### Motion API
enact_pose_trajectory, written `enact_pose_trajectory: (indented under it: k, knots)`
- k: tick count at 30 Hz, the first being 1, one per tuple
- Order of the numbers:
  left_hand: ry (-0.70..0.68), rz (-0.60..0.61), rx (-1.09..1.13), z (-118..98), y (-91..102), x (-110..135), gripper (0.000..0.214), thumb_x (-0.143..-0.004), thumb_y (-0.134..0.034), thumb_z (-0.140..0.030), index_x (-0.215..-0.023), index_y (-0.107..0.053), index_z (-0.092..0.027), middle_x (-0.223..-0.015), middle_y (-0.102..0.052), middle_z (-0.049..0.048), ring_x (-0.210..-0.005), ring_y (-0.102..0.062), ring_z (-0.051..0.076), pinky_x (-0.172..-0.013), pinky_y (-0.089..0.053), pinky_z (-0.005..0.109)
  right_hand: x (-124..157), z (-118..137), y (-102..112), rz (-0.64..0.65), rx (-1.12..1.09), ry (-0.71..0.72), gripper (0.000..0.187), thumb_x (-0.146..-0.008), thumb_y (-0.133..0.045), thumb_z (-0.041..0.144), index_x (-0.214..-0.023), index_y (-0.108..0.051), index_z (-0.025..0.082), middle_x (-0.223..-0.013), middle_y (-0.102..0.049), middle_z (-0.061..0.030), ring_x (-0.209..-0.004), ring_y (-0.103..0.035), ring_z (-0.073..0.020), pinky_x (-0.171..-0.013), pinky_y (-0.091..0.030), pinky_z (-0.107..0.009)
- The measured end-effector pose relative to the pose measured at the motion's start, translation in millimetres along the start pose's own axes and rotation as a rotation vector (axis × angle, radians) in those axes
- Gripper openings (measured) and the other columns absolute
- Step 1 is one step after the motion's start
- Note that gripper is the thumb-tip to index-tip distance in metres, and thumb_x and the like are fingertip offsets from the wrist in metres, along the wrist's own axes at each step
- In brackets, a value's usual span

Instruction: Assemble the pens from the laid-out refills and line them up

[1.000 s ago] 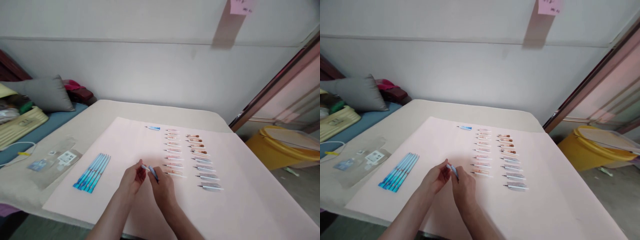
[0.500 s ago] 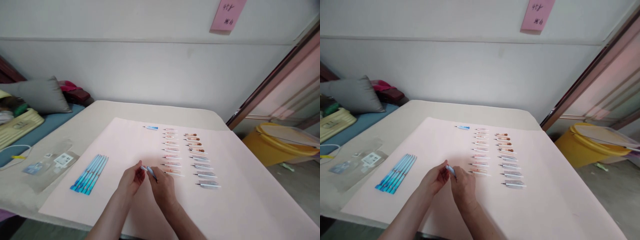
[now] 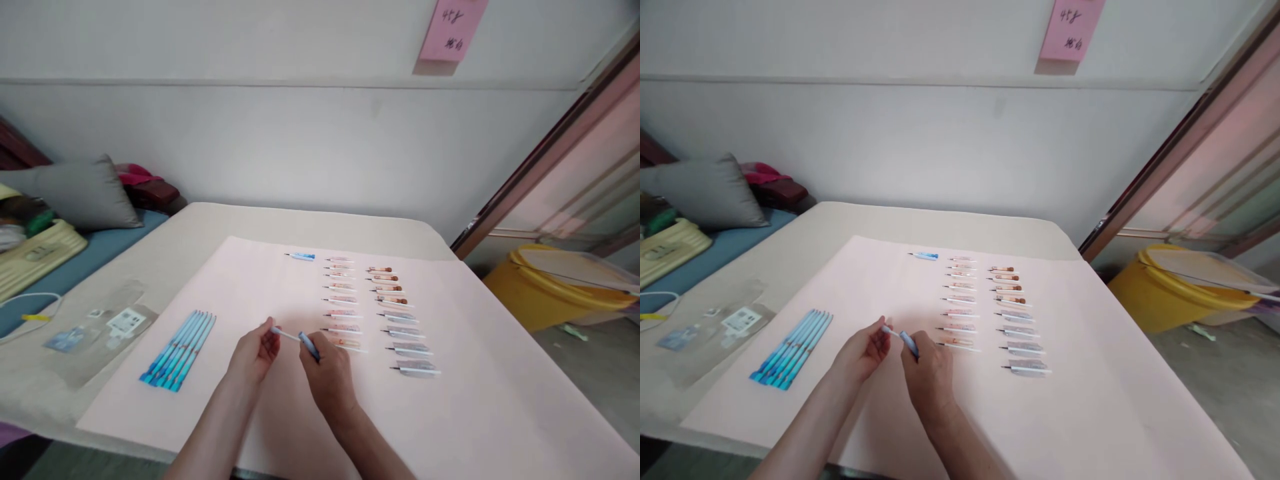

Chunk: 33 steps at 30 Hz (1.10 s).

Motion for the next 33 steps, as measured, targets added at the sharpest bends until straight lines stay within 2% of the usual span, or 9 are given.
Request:
enact_pose_trajectory:
  k: [7,13,17,24,33]
  knots:
    - [-0.008,-0.005,0.048,-11.2,4.4,-7.3,0.007,-0.074,-0.063,-0.01,-0.077,-0.057,-0.01,-0.063,-0.064,0.0057,-0.046,-0.058,0.009,-0.042,-0.049,0.018,-2.5,1.5,10.2,-0.01,-0.156,-0.059,0.022,-0.079,-0.049,0.024,-0.058,-0.045,0.018,-0.048,-0.037,0.0068,-0.045,-0.034,-0.0073,-0.047,-0.023,-0.019]
    - [0.01,0.02,0.088,-22.0,7.6,-10.0,0.003,-0.078,-0.059,-0.011,-0.078,-0.056,-0.009,-0.062,-0.062,0.0042,-0.043,-0.057,0.008,-0.041,-0.049,0.017,-2.5,4.6,19.0,-0.096,-0.222,-0.03,0.022,-0.078,-0.049,0.023,-0.056,-0.044,0.019,-0.048,-0.032,0.0075,-0.045,-0.029,-0.007,-0.046,-0.025,-0.019]
    - [0.034,0.046,0.107,-24.9,7.6,-9.2,0.003,-0.079,-0.057,-0.011,-0.08,-0.056,-0.009,-0.063,-0.062,0.0041,-0.044,-0.057,0.009,-0.041,-0.05,0.018,-4.4,2.5,23.0,-0.141,-0.224,-0.067,0.026,-0.078,-0.048,0.024,-0.054,-0.041,0.019,-0.047,-0.031,0.0072,-0.044,-0.027,-0.0075,-0.044,-0.024,-0.02]
    - [0.044,0.04,0.123,-23.6,7.5,-10.0,0.004,-0.079,-0.058,-0.011,-0.082,-0.056,-0.009,-0.063,-0.061,0.0038,-0.044,-0.058,0.009,-0.041,-0.051,0.018,-4.6,1.1,21.5,-0.141,-0.216,-0.075,0.026,-0.078,-0.048,0.024,-0.054,-0.04,0.019,-0.048,-0.03,0.0071,-0.044,-0.026,-0.0072,-0.044,-0.024,-0.019]
    - [-0.045,0.008,0.131,-24.0,8.3,-9.9,0.002,-0.08,-0.057,-0.011,-0.079,-0.056,-0.01,-0.063,-0.062,0.0051,-0.046,-0.059,0.01,-0.041,-0.05,0.017,-4.3,1.1,20.3,-0.115,-0.224,-0.074,0.026,-0.079,-0.048,0.025,-0.054,-0.04,0.019,-0.048,-0.031,0.0068,-0.045,-0.027,-0.0073,-0.043,-0.023,-0.019]
Point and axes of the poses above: each hand's wrist, its own x-axis away from the middle knuckle, its own y-axis out of the back of the hand, z = x × y, the point moved 2 cm from there along -x, towards the middle knuckle
